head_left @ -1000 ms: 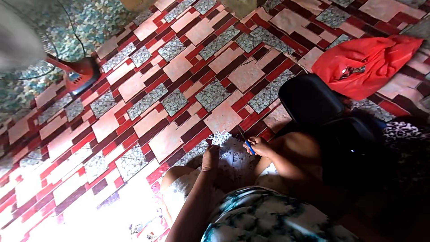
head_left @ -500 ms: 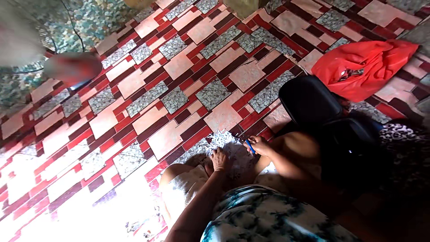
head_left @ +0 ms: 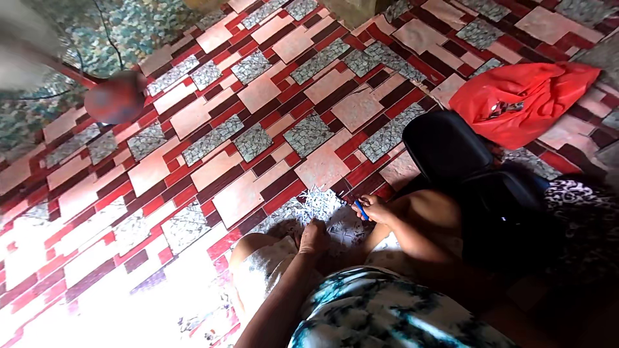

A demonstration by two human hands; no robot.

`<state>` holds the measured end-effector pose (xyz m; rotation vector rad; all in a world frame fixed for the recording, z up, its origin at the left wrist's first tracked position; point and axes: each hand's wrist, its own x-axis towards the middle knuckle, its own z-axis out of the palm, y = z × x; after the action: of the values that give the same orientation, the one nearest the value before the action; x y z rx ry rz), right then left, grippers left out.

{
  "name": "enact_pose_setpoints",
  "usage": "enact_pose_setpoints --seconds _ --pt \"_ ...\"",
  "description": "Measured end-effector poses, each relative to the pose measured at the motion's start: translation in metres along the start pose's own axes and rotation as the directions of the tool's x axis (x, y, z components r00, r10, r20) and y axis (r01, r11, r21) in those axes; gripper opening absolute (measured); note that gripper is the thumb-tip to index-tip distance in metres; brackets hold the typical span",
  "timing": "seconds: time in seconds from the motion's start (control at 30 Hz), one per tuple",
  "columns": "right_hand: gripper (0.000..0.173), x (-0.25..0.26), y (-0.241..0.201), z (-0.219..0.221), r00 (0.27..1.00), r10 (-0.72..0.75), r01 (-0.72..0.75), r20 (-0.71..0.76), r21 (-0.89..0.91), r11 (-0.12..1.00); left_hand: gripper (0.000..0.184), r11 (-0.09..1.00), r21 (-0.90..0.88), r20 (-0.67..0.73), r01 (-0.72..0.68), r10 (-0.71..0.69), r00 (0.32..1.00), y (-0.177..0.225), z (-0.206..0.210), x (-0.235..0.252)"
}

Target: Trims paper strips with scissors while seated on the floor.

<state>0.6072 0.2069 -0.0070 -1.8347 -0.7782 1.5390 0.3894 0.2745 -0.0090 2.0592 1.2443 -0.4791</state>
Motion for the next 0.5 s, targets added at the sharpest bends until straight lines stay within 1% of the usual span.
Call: enact_pose_setpoints --seconds 0.1,0.2,0.27,0.3,0.37,0.4,0.43,0.5 --pt "0.039 0.001 0.001 0.002 0.999 -0.026 0.027 0.023 -0.06 0.998 0.027 0.987 -0.158 0.015 0.016 -0.013 1.0 -0.013 -0.018 -0.02" --pt "0.04 -0.001 -0.005 0.005 0.998 -0.028 0.033 0.061 -0.081 0.996 0.029 0.95 -0.311 -0.034 -0.012 0.002 0.999 -0.035 -0.018 -0.034" --pt "0.039 -0.005 -0.01 0.012 0.998 0.016 -0.015 0.063 -0.015 1.0 0.035 0.908 -0.417 -0.088 -0.043 0.007 0.996 -0.05 -0.009 -0.038" --pt "0.036 -0.006 -0.011 0.018 0.998 0.023 -0.025 0.06 0.035 0.999 0.034 0.886 -0.46 -0.113 -0.048 -0.005 0.994 -0.055 -0.004 -0.038" --pt "0.036 -0.007 -0.01 0.031 0.996 -0.001 -0.007 0.085 0.084 0.996 0.024 0.838 -0.543 -0.169 -0.053 -0.047 0.984 -0.059 0.001 -0.034" --pt "0.037 -0.008 -0.006 0.038 0.994 -0.017 0.008 0.112 0.079 0.997 0.021 0.815 -0.577 -0.178 -0.054 -0.061 0.982 -0.058 0.001 -0.031" --pt "0.038 -0.008 -0.001 0.043 0.989 -0.037 0.03 0.146 0.052 0.998 0.021 0.799 -0.599 -0.174 -0.052 -0.067 0.982 -0.058 0.001 -0.028" --pt "0.038 -0.007 0.009 0.045 0.974 -0.101 0.121 0.204 -0.084 0.989 0.023 0.791 -0.609 -0.163 -0.061 -0.05 0.985 -0.057 0.003 -0.023"
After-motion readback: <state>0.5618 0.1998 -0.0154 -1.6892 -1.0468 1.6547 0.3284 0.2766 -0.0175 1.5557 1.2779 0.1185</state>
